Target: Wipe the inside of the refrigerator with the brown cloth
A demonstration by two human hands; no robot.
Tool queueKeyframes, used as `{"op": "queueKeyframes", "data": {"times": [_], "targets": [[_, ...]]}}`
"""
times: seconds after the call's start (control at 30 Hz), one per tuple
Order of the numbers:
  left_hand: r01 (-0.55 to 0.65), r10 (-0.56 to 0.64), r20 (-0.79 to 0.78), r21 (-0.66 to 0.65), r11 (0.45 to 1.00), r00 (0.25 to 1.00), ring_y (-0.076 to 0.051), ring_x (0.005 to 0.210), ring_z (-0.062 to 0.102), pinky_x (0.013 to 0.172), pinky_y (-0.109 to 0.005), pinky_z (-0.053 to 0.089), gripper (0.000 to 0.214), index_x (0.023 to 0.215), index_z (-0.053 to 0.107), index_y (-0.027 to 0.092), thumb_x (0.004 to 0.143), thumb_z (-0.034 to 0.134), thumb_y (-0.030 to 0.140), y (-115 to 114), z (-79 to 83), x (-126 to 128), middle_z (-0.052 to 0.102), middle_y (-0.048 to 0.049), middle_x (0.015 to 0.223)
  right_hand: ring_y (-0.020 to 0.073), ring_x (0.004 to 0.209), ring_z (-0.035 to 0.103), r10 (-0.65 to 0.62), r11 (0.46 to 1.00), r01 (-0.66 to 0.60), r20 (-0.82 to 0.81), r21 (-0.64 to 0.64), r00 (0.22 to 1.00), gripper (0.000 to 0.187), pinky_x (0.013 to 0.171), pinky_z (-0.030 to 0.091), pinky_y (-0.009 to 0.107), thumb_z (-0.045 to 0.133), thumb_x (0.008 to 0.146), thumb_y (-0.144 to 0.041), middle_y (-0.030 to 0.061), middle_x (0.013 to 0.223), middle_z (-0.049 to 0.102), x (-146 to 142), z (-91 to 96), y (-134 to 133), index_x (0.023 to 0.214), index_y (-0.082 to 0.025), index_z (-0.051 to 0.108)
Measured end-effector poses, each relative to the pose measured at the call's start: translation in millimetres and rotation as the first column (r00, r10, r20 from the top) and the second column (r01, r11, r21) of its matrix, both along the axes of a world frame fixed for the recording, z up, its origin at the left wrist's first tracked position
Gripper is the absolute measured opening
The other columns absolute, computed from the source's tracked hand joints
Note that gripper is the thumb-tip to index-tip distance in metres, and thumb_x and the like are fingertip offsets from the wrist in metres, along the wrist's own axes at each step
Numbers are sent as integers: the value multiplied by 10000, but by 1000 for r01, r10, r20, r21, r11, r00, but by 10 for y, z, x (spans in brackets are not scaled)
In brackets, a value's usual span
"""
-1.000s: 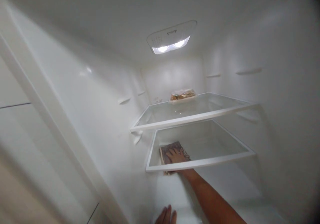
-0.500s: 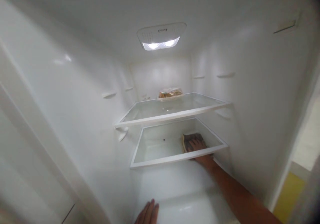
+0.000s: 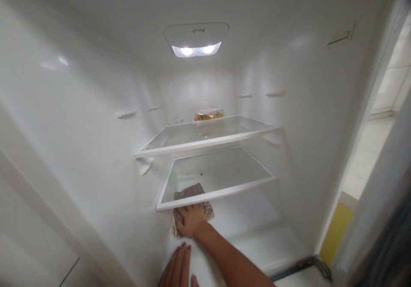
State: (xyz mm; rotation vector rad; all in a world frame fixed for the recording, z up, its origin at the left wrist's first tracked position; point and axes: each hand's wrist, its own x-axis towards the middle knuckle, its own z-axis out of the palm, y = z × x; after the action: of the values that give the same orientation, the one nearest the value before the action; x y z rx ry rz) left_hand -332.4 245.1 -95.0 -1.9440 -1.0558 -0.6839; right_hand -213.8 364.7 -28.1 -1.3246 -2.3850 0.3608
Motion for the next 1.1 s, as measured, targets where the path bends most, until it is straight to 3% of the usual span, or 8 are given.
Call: {"op": "queueKeyframes", "data": {"times": [0.1,0.23,0.4,0.5,0.7,0.9,1.0,1.1], "targets": [[10,-9,17,-16,1000,1000,-219,1015,698,796,-313,580,750,1500,357,119,763,465,204,-19,-11,-6,750,-107,1127,312,1383,418,6,1000,-6,23,4,1000,630,1164,241,537,390,923,-624,77,1518,485,317,40,-19,1469,-315,441],[2,1,59,-48,999,998,-222,1041,692,819,-326,582,604,1399,487,158,799,473,236,-63,-4,6,741,-96,1160,295,1347,455,-176,984,176,40,3,984,558,1181,218,496,422,934,-585,68,1439,572,1009,2,39,1408,-309,523],[2,6,91,-83,997,996,-230,1062,687,840,-342,584,525,1334,541,171,820,496,266,-88,21,24,733,-92,1187,277,1380,427,-427,903,430,87,-12,900,499,1201,196,499,355,977,-352,78,1483,532,1912,-77,-51,1446,-256,495],[-8,18,100,-97,995,995,-231,1071,685,857,-340,576,532,1340,534,172,819,510,276,-99,27,31,730,-91,1198,305,1420,378,-504,862,506,106,10,857,555,1209,188,502,380,964,-417,106,1532,472,2147,-106,-279,1462,-195,481],[-40,50,128,-78,996,991,-232,1082,686,897,-343,560,514,1336,533,184,835,506,296,-141,67,68,728,-90,1209,409,1469,292,-483,867,496,160,-49,861,733,1192,154,597,416,897,-646,136,1590,377,1973,-136,-939,1503,-232,434],[-18,30,137,-85,996,990,-223,1090,689,887,-328,579,483,1307,554,159,843,516,284,-190,129,85,723,-97,1220,466,1505,143,-216,961,224,67,-159,974,1001,1197,55,668,482,749,-838,150,1655,188,1657,18,-1592,1558,-278,299],[48,-16,212,-148,988,977,-199,1155,664,939,-319,579,491,1332,529,153,850,439,173,-265,166,84,696,-93,1274,477,1507,92,-105,975,117,74,-188,992,1001,1189,37,699,530,770,-768,169,1657,139,1386,163,-1690,1574,-242,250],[75,3,376,-194,978,927,-194,1187,650,965,-339,584,502,1350,502,141,869,361,120,-364,186,47,673,-112,1302,484,1502,102,-25,984,46,125,-170,992,984,1187,60,711,584,780,-693,187,1649,154,1023,245,-1613,1570,-202,264]]}}
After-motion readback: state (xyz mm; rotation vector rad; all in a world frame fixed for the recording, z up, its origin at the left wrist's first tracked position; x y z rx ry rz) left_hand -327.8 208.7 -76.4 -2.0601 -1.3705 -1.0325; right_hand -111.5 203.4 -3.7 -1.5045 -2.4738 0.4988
